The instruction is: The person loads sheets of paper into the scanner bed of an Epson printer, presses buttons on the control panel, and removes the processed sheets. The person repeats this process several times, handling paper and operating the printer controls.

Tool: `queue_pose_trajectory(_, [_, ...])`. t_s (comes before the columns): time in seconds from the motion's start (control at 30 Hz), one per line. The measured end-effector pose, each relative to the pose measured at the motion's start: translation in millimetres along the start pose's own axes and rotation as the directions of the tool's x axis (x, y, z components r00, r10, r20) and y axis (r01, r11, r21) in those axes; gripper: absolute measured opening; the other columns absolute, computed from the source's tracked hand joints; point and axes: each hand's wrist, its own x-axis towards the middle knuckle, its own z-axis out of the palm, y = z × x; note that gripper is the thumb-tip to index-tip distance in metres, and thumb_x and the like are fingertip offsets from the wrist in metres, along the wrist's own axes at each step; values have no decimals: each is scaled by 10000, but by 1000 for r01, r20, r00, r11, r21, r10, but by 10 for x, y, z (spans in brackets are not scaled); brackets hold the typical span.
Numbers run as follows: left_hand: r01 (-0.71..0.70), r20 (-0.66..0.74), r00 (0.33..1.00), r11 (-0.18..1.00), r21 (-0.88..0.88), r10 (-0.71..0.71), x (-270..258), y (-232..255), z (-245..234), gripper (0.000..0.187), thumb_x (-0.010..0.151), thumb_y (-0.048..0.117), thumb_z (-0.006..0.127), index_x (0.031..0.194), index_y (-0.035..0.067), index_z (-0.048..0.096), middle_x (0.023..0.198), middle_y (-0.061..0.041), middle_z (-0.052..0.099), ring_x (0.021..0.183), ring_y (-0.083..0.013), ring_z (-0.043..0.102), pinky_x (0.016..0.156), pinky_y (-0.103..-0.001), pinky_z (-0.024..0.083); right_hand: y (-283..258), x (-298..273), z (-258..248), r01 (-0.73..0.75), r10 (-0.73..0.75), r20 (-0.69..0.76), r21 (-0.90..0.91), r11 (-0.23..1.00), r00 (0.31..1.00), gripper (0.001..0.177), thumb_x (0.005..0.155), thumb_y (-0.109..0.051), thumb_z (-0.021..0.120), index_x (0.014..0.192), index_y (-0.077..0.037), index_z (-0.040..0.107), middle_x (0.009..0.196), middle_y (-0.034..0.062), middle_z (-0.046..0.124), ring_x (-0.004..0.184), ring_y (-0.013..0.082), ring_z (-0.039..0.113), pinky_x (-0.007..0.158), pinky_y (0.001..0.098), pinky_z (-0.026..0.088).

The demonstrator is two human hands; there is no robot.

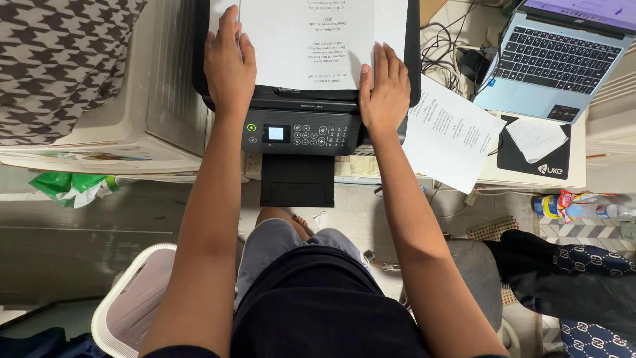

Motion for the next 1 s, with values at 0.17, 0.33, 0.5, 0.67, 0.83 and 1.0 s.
queue_pose_trajectory(0.17, [-9,-2,1000,999,32,9,19,55,-54,420,1024,69,628,1425,110,513,1200,-105,764,1098,-303,676,922,-413,588,-36,7,-41,-10,10,-7,30,1000,1000,512,1128,-430,379,1444,-83,586,1452,106,596,1302,310,560,1096,430,455])
queue_pose_trajectory(0.33, [33,23,999,999,1,-33,32,110,-97,412,1019,68,624,1416,107,521,1194,-115,758,1087,-299,680,898,-404,595,-34,15,-58,-1,1,-11,9,1000,1000,513,1123,-423,387,1443,-74,583,1457,114,594,1311,321,551,1103,435,448])
queue_pose_trajectory(0.5, [29,14,999,1000,-5,-29,42,143,-125,411,1013,55,628,1410,97,528,1183,-125,754,1084,-307,680,881,-407,595,-50,28,-47,-20,20,13,-2,1000,1000,521,1117,-432,385,1450,-80,578,1455,111,584,1310,317,545,1106,438,437])
queue_pose_trajectory(0.67, [33,26,999,999,4,-33,41,127,-112,412,1007,50,638,1403,96,534,1174,-119,762,1043,-307,683,870,-419,590,-28,6,-37,-29,29,27,-1,1000,999,539,1115,-442,364,1452,-78,573,1466,108,581,1316,313,544,1105,430,439])
queue_pose_trajectory(0.83, [10,8,1000,1000,-5,-10,32,100,-101,416,1003,45,640,1401,93,531,1165,-125,764,1047,-310,685,882,-420,588,-34,16,-27,-25,26,18,-13,1000,1000,533,1122,-445,370,1451,-80,576,1462,108,584,1318,313,542,1105,430,440])
queue_pose_trajectory(1.0, [8,3,1000,1000,3,-8,42,83,-83,408,1005,47,640,1396,95,533,1152,-118,767,1038,-303,691,901,-426,583,-39,9,-28,-21,21,4,-6,1000,1000,532,1123,-448,372,1444,-81,584,1458,105,590,1313,311,549,1102,432,447])
